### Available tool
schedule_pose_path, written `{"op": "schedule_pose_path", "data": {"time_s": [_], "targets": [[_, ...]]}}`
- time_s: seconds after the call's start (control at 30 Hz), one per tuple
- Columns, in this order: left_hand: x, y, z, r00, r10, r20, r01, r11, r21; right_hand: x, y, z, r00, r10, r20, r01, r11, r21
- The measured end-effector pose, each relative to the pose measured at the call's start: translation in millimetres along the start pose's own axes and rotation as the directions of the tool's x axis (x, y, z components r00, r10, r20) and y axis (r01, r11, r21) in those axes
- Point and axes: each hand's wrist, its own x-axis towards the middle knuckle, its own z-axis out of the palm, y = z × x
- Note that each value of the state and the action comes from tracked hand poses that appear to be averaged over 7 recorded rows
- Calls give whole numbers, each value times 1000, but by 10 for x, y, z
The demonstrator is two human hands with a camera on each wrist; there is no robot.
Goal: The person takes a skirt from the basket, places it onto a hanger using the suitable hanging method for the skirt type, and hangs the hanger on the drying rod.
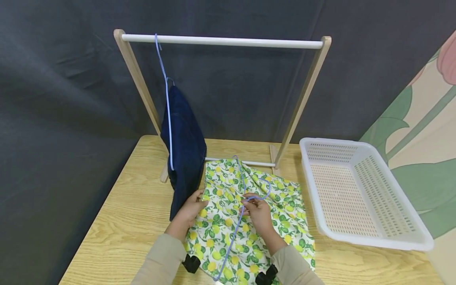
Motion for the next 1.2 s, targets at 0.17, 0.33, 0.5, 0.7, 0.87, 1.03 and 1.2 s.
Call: {"op": "schedule_pose_path", "data": {"time_s": [0.17, 0.33, 0.5, 0.7, 0.87, 1.03, 1.2], "targets": [[-8, 27, -24, 1000, 15, 4, -15, 1000, -6, 0, -15, -19, 1000, -5, -13, 5, 1000, -6], [-14, 59, -52, 1000, 6, -7, -6, 1000, 14, 1, -12, -53, 1000, 3, -31, -4, 1000, -17], [-2, 58, -84, 1000, -8, -5, 8, 1000, 13, -1, -21, -79, 999, 0, -48, -2, 999, -34], [3, 51, -114, 1000, -17, 3, 17, 1000, -6, -5, -44, -94, 998, 8, -60, -9, 1000, -12], [-11, 57, -127, 1000, -18, 5, 18, 1000, -15, -3, -43, -111, 997, 10, -73, -12, 999, -30], [-17, 67, -137, 1000, -16, 3, 16, 1000, -19, -12, -47, -130, 996, 7, -85, -9, 1000, -29], [-23, 64, -148, 999, -28, -16, 28, 1000, -4, -30, -63, -158, 996, 0, -85, -5, 998, -60]]}}
